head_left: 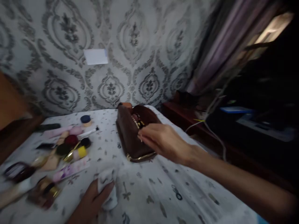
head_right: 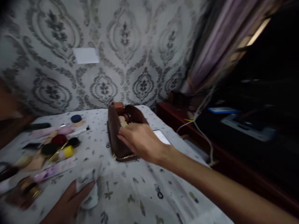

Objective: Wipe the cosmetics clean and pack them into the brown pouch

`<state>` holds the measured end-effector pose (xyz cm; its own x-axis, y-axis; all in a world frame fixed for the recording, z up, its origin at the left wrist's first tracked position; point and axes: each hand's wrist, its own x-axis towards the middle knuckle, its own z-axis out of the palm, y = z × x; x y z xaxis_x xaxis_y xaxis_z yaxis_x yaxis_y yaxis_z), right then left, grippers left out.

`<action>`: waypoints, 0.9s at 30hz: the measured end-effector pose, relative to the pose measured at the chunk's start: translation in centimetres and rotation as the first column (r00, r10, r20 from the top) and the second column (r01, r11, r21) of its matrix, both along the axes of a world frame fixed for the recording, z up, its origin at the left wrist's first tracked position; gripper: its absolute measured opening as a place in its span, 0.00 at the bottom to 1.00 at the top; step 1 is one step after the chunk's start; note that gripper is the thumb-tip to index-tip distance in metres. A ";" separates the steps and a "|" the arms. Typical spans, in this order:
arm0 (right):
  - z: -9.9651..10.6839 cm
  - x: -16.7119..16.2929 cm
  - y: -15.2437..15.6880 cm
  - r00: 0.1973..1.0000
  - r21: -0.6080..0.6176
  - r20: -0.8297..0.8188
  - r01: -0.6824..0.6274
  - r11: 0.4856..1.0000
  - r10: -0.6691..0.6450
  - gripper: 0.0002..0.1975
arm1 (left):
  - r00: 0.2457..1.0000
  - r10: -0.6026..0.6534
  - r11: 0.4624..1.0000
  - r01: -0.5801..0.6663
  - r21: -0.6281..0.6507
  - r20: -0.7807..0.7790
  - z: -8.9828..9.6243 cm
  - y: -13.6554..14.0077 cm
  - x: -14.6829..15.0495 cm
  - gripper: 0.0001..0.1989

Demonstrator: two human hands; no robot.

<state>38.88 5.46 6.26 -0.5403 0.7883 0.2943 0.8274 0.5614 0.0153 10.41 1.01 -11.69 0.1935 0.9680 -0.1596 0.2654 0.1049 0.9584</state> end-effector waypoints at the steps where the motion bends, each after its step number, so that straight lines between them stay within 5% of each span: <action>1: -1.6 -0.8 -0.9 0.992 -0.008 -0.040 -0.120 0.993 0.120 0.14 | 1.000 0.002 1.000 -0.002 -0.018 -0.007 0.5 0.2 0.5 0.19; 4: -6.3 -3.6 -2.6 0.937 -0.031 -0.123 -0.332 0.943 0.326 0.20 | 0.995 -0.051 0.998 0.048 0.032 0.090 2.1 0.9 1.4 0.28; 7: -9.7 -6.6 -2.7 0.899 -0.136 -0.306 -0.367 0.920 0.313 0.18 | 0.992 -0.014 0.989 -0.005 0.148 0.129 3.2 1.6 1.2 0.25; 11: -11.8 -10.4 -0.8 0.796 -0.408 -0.604 -0.349 0.844 0.037 0.15 | 0.991 0.077 0.959 -0.104 0.265 0.108 3.7 2.2 -0.4 0.21; 15: -13.1 -14.2 1.2 0.482 -0.593 -0.793 -0.473 0.651 -0.372 0.14 | 0.990 0.122 0.912 -0.084 0.401 -0.070 4.1 3.2 -2.6 0.18; 18: -14.2 -16.2 1.7 0.304 -0.620 -0.780 -0.493 0.610 -0.548 0.15 | 0.976 0.147 0.892 -0.061 0.448 -0.161 4.6 4.0 -4.7 0.16; 20: -14.7 -16.7 1.4 0.300 -0.606 -0.793 -0.482 0.632 -0.531 0.15 | 0.956 0.190 0.873 -0.060 0.484 -0.224 5.2 4.5 -6.5 0.16; 27: -15.3 -15.9 -0.4 0.516 -0.486 -0.831 -0.489 0.724 -0.209 0.12 | 0.778 0.455 0.795 -0.134 0.592 -0.434 8.3 7.9 -14.7 0.23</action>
